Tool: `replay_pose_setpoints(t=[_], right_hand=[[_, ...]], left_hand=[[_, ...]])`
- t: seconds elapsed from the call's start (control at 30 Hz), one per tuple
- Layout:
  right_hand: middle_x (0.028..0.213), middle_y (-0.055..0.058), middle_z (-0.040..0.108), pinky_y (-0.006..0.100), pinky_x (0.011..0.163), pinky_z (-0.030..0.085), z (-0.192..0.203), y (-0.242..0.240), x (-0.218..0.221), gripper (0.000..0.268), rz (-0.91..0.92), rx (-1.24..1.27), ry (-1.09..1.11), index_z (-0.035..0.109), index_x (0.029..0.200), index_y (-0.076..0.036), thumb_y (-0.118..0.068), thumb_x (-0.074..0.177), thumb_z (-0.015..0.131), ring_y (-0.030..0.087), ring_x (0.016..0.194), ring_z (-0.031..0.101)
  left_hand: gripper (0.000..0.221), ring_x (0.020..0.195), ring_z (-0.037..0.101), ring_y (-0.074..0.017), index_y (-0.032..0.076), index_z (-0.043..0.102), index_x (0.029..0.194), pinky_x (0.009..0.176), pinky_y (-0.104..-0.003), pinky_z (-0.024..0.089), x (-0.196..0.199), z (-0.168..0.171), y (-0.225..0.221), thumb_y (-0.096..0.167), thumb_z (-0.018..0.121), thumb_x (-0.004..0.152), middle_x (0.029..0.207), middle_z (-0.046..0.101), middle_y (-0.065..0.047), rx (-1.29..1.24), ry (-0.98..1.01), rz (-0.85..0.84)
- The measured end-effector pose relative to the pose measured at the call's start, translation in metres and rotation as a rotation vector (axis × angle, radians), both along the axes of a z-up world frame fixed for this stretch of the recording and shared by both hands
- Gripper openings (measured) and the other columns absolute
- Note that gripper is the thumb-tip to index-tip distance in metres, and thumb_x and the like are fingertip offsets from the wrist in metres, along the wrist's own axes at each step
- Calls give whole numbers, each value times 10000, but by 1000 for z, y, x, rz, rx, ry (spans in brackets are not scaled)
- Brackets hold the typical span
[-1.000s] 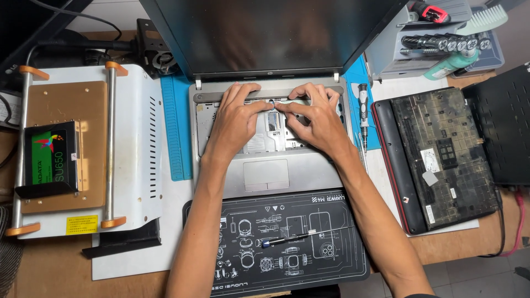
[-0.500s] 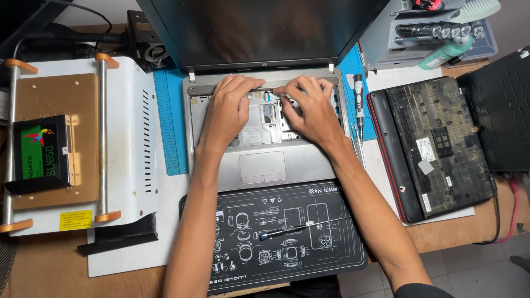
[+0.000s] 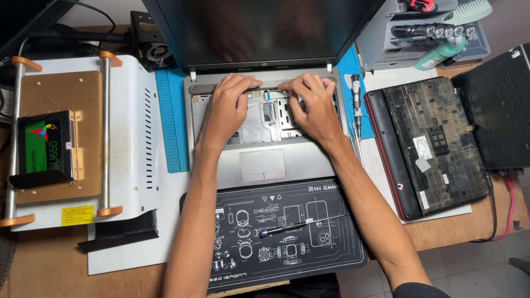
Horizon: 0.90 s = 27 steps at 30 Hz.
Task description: Disassembling a laptop by removing screws and the top cover, then reconnecting internal ribbon cables.
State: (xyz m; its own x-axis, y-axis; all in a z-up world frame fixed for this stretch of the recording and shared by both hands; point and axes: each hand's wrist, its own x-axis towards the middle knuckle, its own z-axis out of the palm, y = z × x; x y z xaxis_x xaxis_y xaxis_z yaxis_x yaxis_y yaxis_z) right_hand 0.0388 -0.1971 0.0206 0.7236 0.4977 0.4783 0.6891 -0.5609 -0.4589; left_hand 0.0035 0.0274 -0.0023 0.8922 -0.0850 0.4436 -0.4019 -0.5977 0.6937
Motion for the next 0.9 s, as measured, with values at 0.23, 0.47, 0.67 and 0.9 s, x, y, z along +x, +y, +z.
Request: replay_pose_setpoints(t=[0.23,0.47,0.67,0.9], right_hand=[[958,-22,540,354,929,361,6,1,-1,296,-136,144,-89,715,1172,-168,27,995,579,175,939,606],[1171,-17,505,345,903,341,7,-4,4,299,-216,292,-287,637,1288,-157,-19,1032,565,207,1126,571],[1461,187,409,514,1031,406,32,2,-11,336,-292,224,-342,543,1397,-44,-62,1067,604,373,1383,502],[1751,170,112,752,1352,169,69,13,-6,611,-396,38,-272,336,1678,-167,-372,1194,649,397,1677,107]], left_hand=[[451,1083,669,-267,106,758,1086,1068,-421,439,-4,6,-1,-132,430,888,996,714,-80,2,-57,65],[344,794,642,-202,166,664,902,812,-351,517,-8,28,6,-61,408,934,838,615,10,-293,-334,506],[218,883,646,-201,111,621,934,791,-335,559,-12,31,32,47,412,938,941,680,-42,-729,-237,768],[343,1040,716,-264,65,701,1129,913,-358,587,-10,23,46,183,448,930,1110,737,-157,-974,34,706]])
